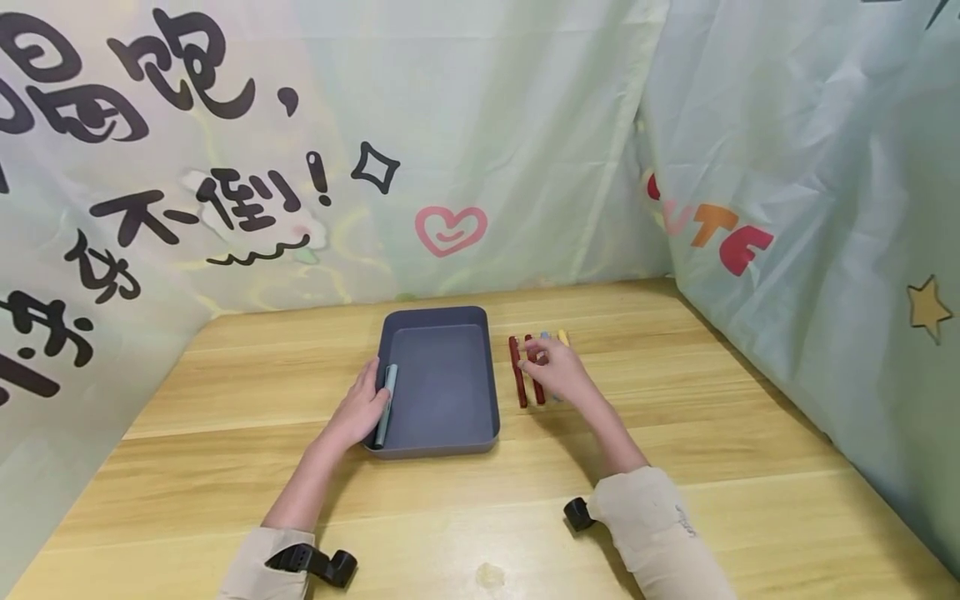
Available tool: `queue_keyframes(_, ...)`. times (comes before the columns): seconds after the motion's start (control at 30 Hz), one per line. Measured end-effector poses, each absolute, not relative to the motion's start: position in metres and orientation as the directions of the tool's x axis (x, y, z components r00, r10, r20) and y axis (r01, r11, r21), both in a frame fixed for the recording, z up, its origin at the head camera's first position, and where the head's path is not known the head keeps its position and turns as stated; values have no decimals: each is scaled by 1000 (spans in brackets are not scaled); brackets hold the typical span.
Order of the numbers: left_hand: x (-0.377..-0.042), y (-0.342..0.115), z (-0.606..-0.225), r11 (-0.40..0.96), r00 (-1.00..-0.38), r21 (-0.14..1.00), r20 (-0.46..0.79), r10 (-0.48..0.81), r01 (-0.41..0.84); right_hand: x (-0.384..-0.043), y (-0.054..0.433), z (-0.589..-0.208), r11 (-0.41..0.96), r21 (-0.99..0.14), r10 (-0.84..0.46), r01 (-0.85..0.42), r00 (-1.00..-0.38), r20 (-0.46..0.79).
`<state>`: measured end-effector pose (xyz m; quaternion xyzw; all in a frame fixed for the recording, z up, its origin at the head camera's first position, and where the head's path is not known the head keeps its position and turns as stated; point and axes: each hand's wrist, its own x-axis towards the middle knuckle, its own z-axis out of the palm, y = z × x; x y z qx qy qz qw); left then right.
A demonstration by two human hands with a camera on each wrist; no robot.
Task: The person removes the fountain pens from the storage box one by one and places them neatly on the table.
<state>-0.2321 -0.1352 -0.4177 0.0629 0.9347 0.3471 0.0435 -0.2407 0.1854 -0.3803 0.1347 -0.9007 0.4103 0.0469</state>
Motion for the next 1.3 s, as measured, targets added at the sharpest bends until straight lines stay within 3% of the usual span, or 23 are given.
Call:
queue_keyframes(0.17,-231,-143,-418,769,-983,630,-43,179,112,-241,161,-377,610,-732,-238,-303,-951,196)
queue_keyframes(0.4,-225,-155,-420,824,-957,490,89,278,285,-243,127,-371,589,-736,-290,-334,-937,194)
queue_keyframes(0.53,-224,-158,-422,822,-944,467,125,305,328,-243,106,-369,548,-769,-318,-329,-932,173)
queue_keyframes(0.93,-225,-159,-426,774,-940,538,126,318,334,-245,46,-379,519,-819,-341,-245,-938,64)
queue_keyframes(1.3,-224,-158,-428,766,-939,549,122,323,335,-239,11,-397,521,-807,-458,-277,-889,9)
